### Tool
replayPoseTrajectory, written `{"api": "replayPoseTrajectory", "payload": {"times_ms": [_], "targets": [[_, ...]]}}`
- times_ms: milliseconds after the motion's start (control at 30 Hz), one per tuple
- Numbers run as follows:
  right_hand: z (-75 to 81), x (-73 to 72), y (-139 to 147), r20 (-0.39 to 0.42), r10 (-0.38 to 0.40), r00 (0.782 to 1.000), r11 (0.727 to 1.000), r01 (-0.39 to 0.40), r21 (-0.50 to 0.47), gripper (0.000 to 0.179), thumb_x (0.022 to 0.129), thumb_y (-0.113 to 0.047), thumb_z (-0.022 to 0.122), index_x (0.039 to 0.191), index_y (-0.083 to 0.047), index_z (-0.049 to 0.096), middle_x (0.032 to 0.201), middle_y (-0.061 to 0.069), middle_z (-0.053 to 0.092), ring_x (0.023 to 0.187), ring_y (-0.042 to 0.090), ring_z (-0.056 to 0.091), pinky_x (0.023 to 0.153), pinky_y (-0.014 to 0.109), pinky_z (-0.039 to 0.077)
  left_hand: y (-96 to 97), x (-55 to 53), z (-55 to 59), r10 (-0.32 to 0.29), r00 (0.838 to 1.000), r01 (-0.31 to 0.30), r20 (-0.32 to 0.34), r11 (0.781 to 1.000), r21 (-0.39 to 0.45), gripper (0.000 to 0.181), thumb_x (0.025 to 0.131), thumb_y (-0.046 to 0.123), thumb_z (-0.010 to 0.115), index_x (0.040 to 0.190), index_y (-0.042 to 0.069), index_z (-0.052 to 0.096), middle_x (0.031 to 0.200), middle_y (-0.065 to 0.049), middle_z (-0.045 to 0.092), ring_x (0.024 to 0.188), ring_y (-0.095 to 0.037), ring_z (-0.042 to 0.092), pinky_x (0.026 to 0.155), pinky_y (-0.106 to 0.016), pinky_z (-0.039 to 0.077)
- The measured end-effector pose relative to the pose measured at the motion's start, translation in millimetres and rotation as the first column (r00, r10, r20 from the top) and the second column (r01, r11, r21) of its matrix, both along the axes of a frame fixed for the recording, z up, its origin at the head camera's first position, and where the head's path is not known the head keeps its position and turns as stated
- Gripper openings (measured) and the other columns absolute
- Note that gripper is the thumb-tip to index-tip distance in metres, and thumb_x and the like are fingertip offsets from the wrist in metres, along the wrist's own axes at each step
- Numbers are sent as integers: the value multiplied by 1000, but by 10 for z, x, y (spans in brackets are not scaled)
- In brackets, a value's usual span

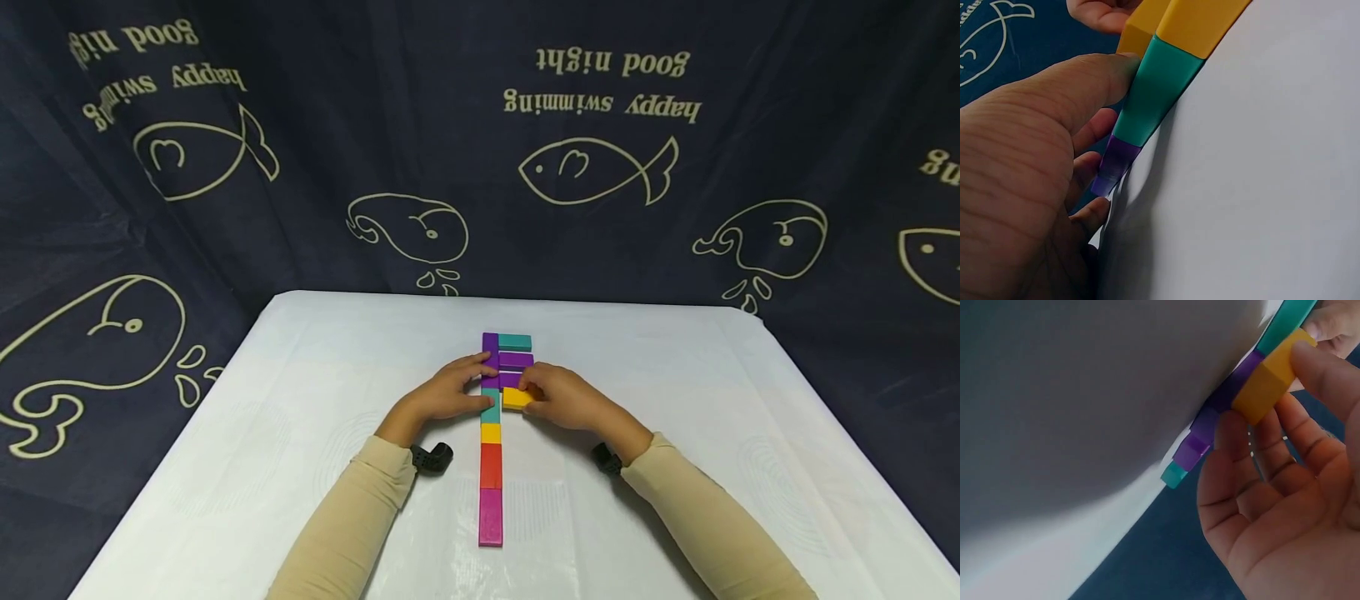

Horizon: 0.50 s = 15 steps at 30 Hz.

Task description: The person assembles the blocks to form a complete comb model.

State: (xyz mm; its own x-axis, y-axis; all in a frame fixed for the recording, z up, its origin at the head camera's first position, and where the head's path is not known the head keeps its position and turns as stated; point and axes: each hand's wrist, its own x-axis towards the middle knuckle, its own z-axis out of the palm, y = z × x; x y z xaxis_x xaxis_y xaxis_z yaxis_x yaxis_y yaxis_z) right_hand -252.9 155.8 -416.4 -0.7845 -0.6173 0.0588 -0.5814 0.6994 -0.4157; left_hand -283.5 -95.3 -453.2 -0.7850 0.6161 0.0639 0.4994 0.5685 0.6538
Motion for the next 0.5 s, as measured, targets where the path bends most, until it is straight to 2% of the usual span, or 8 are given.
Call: {"api": "replayPoseTrajectory", "payload": {"times_ms": [233, 500], "targets": [[30, 45, -65, -16, 40, 999, 999, -40, 37, 24, 87, -15, 78, 107, -6, 67, 89, -3, 58, 82, 15, 51, 81, 34, 50, 2, -9, -10, 4, 1000, -4, 5, 1000, 1, 48, 91, 30, 70, 135, 14, 59, 160, -7, 31, 146, -31, 26, 118, -53, 21], [-11, 37, -62, -9, 38, 999, 999, -38, 35, 22, 86, -15, 78, 104, -7, 67, 86, -3, 56, 80, 14, 50, 77, 31, 49, 10, -10, -22, -2, 1000, 2, 1, 1000, 10, 49, 91, 30, 70, 136, 14, 59, 160, -8, 31, 146, -32, 26, 118, -54, 21]]}}
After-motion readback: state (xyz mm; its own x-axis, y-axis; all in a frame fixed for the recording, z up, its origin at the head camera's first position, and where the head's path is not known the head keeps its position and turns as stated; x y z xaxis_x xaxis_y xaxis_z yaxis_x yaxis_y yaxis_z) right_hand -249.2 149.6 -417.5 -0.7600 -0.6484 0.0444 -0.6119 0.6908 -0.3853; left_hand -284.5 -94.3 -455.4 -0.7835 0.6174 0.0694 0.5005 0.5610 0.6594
